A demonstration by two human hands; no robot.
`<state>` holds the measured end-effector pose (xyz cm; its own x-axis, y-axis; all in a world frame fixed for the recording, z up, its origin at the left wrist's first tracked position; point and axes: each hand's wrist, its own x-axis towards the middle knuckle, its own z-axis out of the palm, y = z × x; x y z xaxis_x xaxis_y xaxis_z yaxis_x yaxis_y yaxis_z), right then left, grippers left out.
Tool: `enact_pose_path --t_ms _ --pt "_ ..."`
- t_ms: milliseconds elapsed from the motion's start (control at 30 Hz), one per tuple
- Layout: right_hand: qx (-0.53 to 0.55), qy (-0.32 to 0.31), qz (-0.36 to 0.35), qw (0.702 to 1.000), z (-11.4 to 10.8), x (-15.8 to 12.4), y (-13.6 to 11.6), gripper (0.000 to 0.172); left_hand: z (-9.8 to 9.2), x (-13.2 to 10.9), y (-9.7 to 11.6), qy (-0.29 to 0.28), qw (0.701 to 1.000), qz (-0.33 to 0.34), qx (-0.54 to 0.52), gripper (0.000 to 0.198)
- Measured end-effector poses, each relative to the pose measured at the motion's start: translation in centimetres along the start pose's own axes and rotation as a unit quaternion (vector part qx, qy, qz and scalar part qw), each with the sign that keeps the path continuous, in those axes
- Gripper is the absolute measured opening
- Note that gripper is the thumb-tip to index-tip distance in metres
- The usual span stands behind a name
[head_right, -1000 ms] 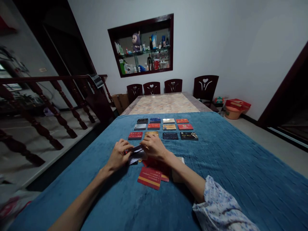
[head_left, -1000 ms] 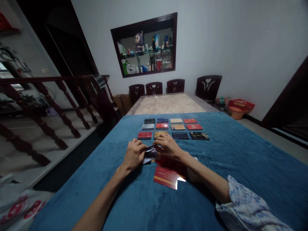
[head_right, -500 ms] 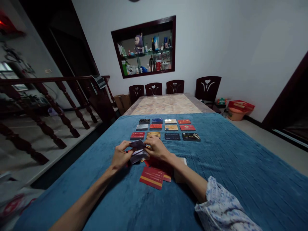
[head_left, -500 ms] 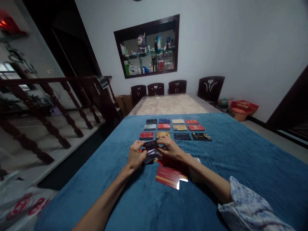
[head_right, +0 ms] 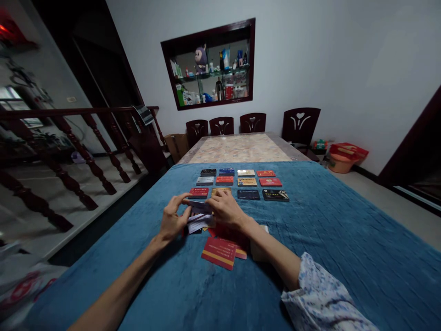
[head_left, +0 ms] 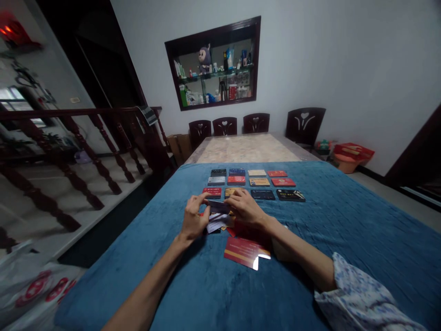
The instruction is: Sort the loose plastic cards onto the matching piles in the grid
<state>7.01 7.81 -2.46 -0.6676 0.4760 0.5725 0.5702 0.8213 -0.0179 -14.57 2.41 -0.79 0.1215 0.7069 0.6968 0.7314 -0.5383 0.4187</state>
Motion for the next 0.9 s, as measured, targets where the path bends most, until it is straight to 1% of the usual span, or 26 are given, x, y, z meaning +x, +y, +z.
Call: enact_pose_path --t_ms 133,200,467,633,800,900 --pt "-0.016 -0.003 -0.017 1.000 0.0 0.1 0.1 0.024 0.3 -0.2 -0.4 -0.040 0.998 0.032 0.033 0.035" --pt "-0.016 -0.008 -0.017 1.000 0.0 0.1 0.0 0.025 0.4 -0.3 -0.6 -0.065 0.996 0.037 0.046 0.035" --pt "-0.021 -0.021 0.008 1.000 0.0 0.0 -0.4 0.034 0.6 -0.3 -0.9 -0.132 0.987 0.006 0.088 0.027" --pt "-0.031 -0.042 0.016 0.998 0.0 0.0 -0.6 0.036 0.5 -0.3 -0.4 -0.150 0.982 -0.009 0.111 0.032" --pt "-0.045 -0.064 0.048 0.996 0.0 -0.2 -1.2 0.047 0.7 -0.5 -0.1 -0.170 0.973 -0.017 0.153 0.034" --pt "-0.050 -0.077 0.062 0.994 0.1 -0.3 -1.4 0.049 0.8 -0.6 0.0 -0.183 0.968 -0.027 0.170 0.037"
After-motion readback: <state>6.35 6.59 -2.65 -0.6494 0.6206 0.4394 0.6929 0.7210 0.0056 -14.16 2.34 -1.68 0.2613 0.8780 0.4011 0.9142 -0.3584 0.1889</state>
